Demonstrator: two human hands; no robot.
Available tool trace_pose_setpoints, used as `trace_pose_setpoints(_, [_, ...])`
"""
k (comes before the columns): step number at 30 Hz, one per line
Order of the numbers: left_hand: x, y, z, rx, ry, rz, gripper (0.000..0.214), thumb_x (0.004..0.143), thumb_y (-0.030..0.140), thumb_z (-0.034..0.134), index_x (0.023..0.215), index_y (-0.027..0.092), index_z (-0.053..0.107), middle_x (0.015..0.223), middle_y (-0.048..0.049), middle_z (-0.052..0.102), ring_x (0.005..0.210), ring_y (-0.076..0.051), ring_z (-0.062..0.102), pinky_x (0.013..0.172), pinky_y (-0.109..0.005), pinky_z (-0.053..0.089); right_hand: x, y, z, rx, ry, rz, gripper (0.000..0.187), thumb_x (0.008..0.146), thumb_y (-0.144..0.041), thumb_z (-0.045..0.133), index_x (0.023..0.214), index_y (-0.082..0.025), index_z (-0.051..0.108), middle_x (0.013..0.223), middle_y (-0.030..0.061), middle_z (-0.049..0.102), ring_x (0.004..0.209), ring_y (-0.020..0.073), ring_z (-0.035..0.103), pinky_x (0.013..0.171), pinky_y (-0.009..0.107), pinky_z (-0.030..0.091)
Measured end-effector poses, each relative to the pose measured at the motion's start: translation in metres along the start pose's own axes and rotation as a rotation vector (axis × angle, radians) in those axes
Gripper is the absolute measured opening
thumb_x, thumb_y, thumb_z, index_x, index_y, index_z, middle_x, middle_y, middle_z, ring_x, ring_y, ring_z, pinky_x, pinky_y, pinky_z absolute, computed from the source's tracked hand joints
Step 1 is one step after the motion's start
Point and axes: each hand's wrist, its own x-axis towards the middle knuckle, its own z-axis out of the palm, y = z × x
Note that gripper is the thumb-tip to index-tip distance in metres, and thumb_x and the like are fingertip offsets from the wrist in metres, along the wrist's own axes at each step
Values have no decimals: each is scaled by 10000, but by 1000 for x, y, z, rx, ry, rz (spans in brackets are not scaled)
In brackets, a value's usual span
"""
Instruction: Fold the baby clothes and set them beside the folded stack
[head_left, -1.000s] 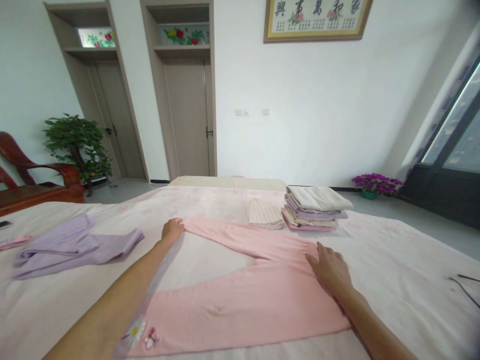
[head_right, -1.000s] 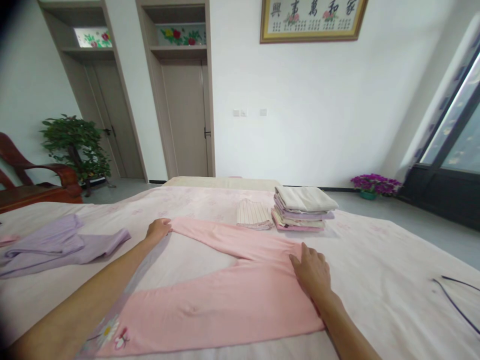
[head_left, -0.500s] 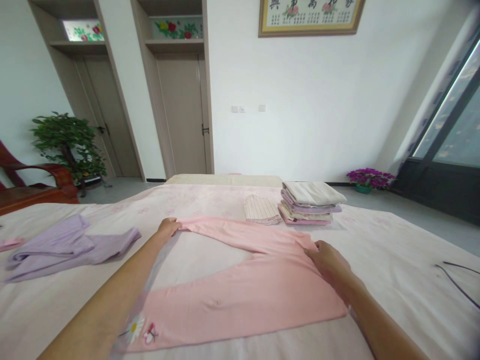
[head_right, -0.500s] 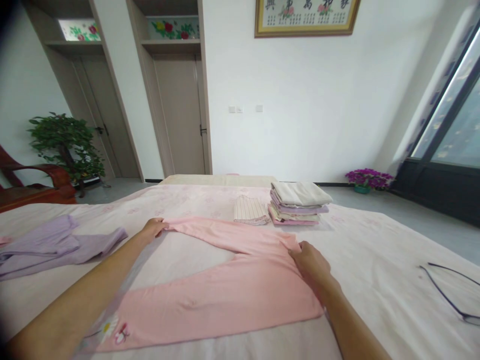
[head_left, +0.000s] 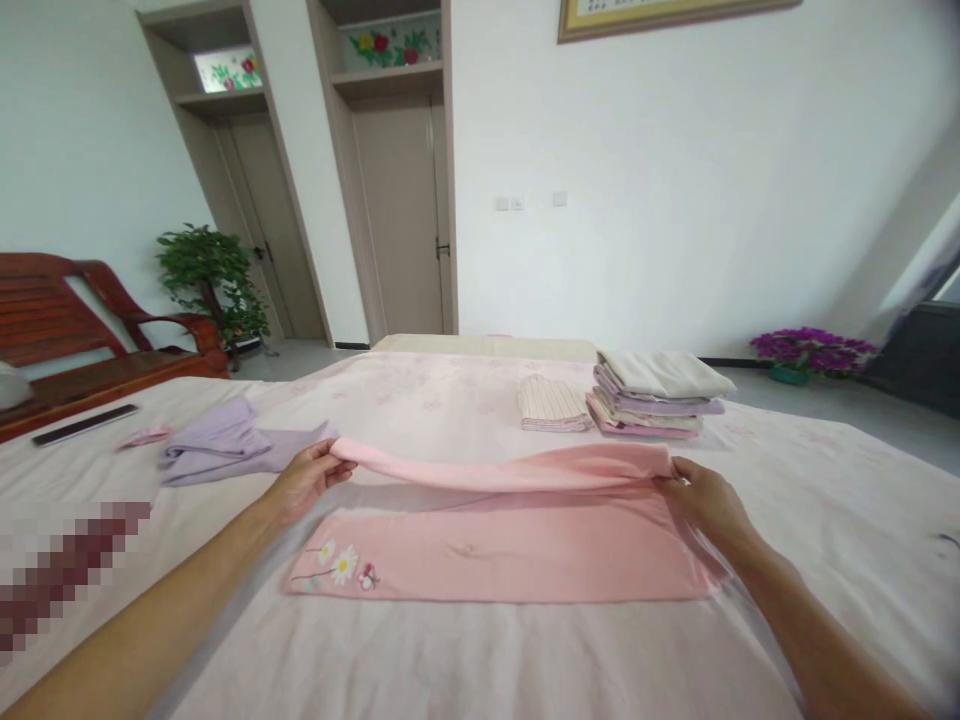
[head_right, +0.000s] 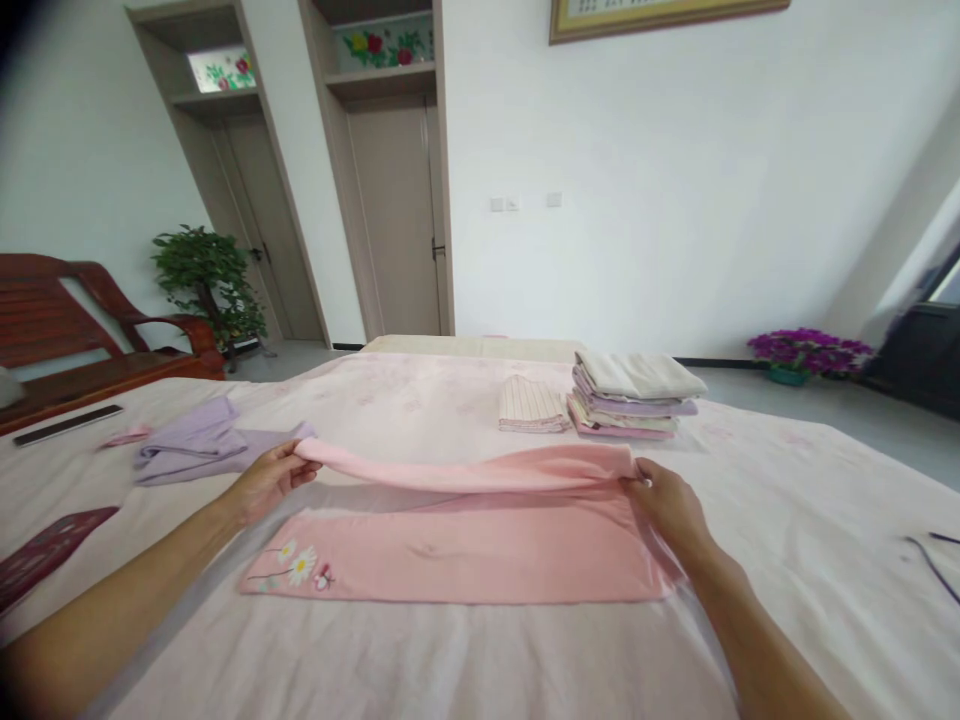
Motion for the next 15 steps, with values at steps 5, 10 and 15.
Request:
trace_pose_setpoints(5, [-49, -19, -18, -77, -84, -36, 286, 580, 202, 820, 817, 157, 666, 799, -9, 667, 765, -149, 622, 752, -268, 519, -16, 7, 1, 530, -120, 88, 333, 667, -363, 609, 935, -182, 691, 795, 89, 716, 699, 251, 648, 632, 347, 504])
trace_pose_setpoints(10, [-75, -18, -27, 134, -181, 73, 234, 644, 255, 752, 562, 157, 556, 795, -8, 624, 691, -130, 540, 631, -230, 437, -35, 13, -2, 864, -214, 111, 196, 599, -373, 730, 678, -202, 673, 1285, 148, 620, 1096, 326, 614, 851, 394, 513])
trace_pose_setpoints(15, [-82, -14, -29, 402, -271, 84, 259, 699, 273, 631, 496, 175, 502, 792, -49, 632, 693, -158, 534, 612, -242, 408, -40, 21, -3, 1033, -337, 284, 81, 597, -264, 727, 626, -204, 680, 1434, 105, 502, 1145, 342, 596, 829, 377, 529])
